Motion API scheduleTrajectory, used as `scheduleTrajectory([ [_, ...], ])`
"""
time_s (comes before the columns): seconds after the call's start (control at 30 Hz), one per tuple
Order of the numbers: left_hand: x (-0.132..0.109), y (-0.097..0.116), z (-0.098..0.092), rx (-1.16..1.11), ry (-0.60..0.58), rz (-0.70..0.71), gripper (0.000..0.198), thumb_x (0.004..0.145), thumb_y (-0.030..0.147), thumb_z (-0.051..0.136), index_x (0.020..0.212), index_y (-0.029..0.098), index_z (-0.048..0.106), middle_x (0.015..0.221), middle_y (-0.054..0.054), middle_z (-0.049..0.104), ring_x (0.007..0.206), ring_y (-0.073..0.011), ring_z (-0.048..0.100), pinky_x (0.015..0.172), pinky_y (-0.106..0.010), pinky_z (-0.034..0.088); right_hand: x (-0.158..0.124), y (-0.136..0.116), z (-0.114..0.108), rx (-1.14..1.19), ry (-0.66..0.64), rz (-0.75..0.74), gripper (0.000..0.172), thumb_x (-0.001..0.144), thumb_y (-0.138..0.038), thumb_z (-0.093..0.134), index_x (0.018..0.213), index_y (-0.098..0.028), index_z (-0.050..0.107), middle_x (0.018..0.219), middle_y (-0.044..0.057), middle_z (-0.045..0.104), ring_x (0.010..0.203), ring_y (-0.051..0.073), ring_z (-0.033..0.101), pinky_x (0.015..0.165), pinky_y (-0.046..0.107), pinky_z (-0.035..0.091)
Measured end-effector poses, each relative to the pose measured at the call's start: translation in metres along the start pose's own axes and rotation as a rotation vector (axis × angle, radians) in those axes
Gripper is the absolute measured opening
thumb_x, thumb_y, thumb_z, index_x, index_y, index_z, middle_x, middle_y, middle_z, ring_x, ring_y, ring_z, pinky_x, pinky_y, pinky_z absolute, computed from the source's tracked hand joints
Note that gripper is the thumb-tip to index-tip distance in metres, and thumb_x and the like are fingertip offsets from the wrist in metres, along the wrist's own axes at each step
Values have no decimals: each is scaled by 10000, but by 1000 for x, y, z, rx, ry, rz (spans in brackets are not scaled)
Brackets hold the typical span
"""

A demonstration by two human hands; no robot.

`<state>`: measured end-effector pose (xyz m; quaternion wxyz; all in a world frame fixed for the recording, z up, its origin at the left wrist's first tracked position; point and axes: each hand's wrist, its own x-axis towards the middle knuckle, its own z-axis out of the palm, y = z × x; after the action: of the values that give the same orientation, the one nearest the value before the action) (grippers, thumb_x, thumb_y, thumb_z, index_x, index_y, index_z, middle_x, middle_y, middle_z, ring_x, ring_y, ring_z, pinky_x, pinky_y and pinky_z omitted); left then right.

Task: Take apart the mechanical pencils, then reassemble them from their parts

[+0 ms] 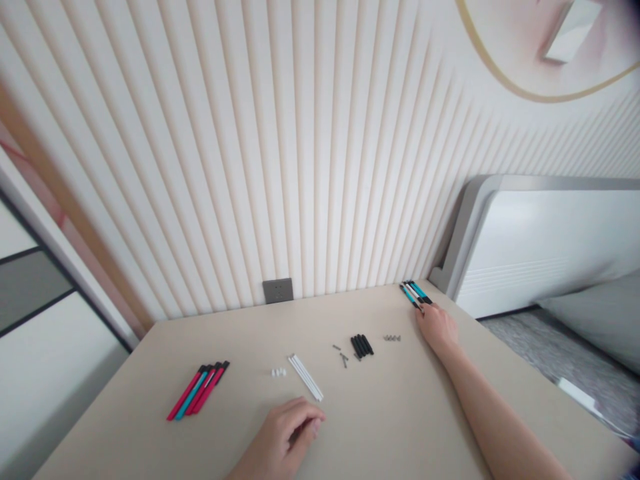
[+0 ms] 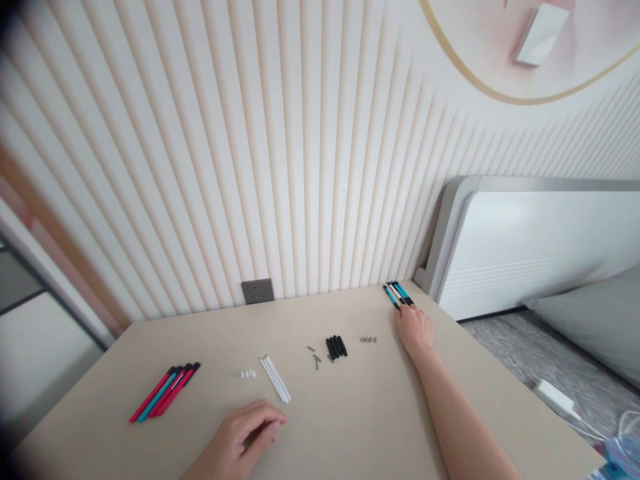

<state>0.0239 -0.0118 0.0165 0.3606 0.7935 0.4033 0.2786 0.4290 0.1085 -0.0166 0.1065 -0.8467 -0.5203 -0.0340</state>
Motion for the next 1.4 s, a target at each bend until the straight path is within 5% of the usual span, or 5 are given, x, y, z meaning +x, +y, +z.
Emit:
scheduleTrajectory([
  [0.17, -1, 1, 0, 17, -22, -19, 249, 944, 331, 493, 871, 208, 697, 794, -40, 676, 732, -165, 595, 716, -232, 444, -3, 2, 0, 17, 3, -8, 361, 946, -309, 402, 1209, -211, 629, 1139, 127, 656, 985, 259, 638, 809, 343, 456],
  [0.5, -1, -5, 2, 77, -66, -16, 233, 961, 292, 460, 907, 206, 670, 832, -24, 669, 779, -150, 593, 770, -230, 440, 2, 7, 3, 26, -5, 7, 397, 968, -313, 334, 1033, -201, 709, 1112, 138, 663, 962, 256, 647, 780, 334, 465],
  [0.73, -1, -4, 1, 92, -80, -27, 229, 963, 294, 459, 913, 212, 667, 851, -20, 668, 806, -152, 596, 792, -234, 442, 1, 8, 4, 21, 17, -10, 379, 945, -325, 388, 1210, -221, 638, 1152, 128, 651, 989, 267, 640, 824, 362, 457],
  [1.4, -1, -4, 1, 133, -84, 2, 226, 959, 271, 455, 905, 209, 666, 839, -25, 667, 809, -154, 599, 783, -232, 452, 3, 9, 6, 33, -10, -13, 373, 951, -310, 364, 1176, -234, 653, 1127, 111, 644, 959, 250, 646, 788, 336, 466],
])
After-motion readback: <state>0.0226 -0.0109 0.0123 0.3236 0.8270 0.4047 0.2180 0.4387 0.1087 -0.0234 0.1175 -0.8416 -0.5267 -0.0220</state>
